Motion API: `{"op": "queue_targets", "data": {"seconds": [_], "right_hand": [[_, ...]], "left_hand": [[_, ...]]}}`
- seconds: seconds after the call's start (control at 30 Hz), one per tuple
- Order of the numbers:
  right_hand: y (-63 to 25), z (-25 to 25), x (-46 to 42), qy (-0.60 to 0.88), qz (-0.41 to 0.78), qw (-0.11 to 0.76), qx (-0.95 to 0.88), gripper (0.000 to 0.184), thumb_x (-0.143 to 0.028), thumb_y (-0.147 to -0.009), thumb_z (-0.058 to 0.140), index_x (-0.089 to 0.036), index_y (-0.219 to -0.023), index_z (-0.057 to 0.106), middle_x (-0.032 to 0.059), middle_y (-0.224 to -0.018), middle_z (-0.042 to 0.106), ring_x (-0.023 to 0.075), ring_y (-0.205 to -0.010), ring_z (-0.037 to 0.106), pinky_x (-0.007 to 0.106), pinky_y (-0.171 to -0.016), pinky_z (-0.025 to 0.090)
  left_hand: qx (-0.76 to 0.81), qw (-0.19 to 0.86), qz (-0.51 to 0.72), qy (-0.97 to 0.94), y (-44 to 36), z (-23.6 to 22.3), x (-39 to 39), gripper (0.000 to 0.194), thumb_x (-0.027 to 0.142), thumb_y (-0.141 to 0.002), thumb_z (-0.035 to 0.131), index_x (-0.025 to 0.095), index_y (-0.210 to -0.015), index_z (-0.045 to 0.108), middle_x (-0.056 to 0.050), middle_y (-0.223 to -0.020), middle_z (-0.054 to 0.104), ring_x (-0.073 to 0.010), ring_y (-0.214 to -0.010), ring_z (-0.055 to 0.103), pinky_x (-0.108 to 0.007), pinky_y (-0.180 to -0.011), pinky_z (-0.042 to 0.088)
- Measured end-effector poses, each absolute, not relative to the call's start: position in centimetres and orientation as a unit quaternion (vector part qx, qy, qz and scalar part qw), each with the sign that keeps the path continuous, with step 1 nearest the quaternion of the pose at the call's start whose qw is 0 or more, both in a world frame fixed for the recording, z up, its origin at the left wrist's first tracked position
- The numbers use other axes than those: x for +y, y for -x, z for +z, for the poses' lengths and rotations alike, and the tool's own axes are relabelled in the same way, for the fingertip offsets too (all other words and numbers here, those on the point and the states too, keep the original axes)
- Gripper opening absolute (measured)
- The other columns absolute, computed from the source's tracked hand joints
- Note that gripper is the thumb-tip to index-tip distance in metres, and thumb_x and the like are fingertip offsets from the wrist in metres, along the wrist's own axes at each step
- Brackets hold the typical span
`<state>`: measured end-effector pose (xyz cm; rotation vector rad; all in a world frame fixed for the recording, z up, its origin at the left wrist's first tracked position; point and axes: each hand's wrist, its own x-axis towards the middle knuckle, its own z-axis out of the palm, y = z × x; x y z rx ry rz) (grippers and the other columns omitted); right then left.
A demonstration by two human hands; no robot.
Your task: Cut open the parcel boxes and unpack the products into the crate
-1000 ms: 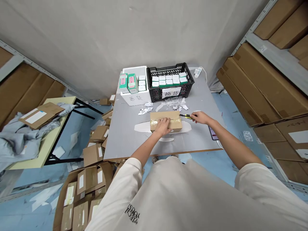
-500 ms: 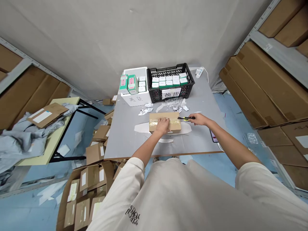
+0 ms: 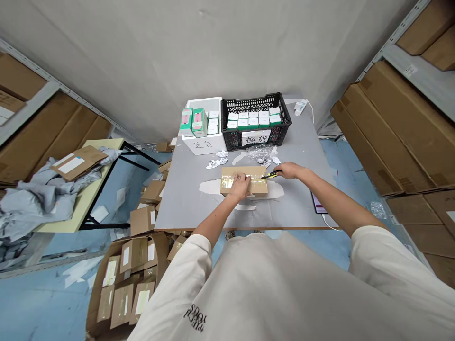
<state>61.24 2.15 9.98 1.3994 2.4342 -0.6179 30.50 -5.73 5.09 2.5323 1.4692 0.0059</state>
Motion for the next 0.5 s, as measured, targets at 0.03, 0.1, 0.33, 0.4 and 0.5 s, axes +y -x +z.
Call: {"op": "queue_targets", "data": {"seconds": [0.03, 0.1, 0.33, 0.4, 0.5], "right_hand": [[-61.1, 9.8, 2.4, -0.478, -0.221, 0.137, 0.839, 0.026, -0.035, -0.092, 0.058, -0.029, -0.110, 0.076, 0.0071, -0.102, 0.077, 0.0251, -0.089, 0.067, 0.030, -0.073, 0.039], [-61.1, 9.5, 2.7, -0.471, -0.251, 0.136, 0.835, 0.025, -0.037, -0.091, 0.059, -0.027, -0.107, 0.076, 0.0062, -0.098, 0.077, 0.0230, -0.086, 0.066, 0.029, -0.071, 0.039], [-63.2, 8.6, 1.9, -0.466, -0.430, 0.132, 0.762, 0.032, -0.052, -0.090, 0.058, -0.023, -0.089, 0.071, 0.0026, -0.074, 0.069, 0.0162, -0.064, 0.057, 0.026, -0.062, 0.040], [-63.8, 8.4, 1.1, -0.475, -0.457, 0.118, 0.742, 0.037, -0.059, -0.088, 0.061, -0.023, -0.089, 0.071, 0.0027, -0.072, 0.068, 0.0160, -0.062, 0.057, 0.026, -0.060, 0.041], [-64.5, 7.8, -0.4, -0.490, -0.484, 0.084, 0.720, 0.045, -0.066, -0.084, 0.063, -0.023, -0.094, 0.071, 0.0030, -0.070, 0.066, 0.0167, -0.062, 0.058, 0.026, -0.058, 0.041]], "left_hand": [[0.499, 0.106, 0.005, -0.860, -30.5, 5.1, -5.8, 0.078, 0.043, -0.073, 0.088, 0.018, -0.136, 0.050, -0.017, -0.134, 0.054, -0.0331, -0.127, 0.057, -0.048, -0.125, 0.016], [0.499, 0.104, 0.007, -0.860, -30.5, 5.3, -5.9, 0.075, 0.043, -0.074, 0.087, 0.019, -0.134, 0.050, -0.016, -0.133, 0.055, -0.0327, -0.128, 0.057, -0.048, -0.125, 0.017], [0.501, 0.109, -0.012, -0.858, -30.5, 5.5, -5.8, 0.070, 0.048, -0.074, 0.086, 0.022, -0.130, 0.053, -0.014, -0.132, 0.056, -0.0328, -0.125, 0.059, -0.052, -0.126, 0.016], [0.501, 0.109, -0.011, -0.858, -30.4, 5.4, -5.8, 0.071, 0.048, -0.074, 0.086, 0.022, -0.131, 0.053, -0.014, -0.133, 0.056, -0.0328, -0.125, 0.059, -0.052, -0.126, 0.014], [0.500, 0.110, -0.003, -0.859, -30.4, 5.3, -5.8, 0.072, 0.048, -0.074, 0.086, 0.021, -0.131, 0.053, -0.014, -0.133, 0.056, -0.0323, -0.127, 0.058, -0.052, -0.127, 0.012]]}}
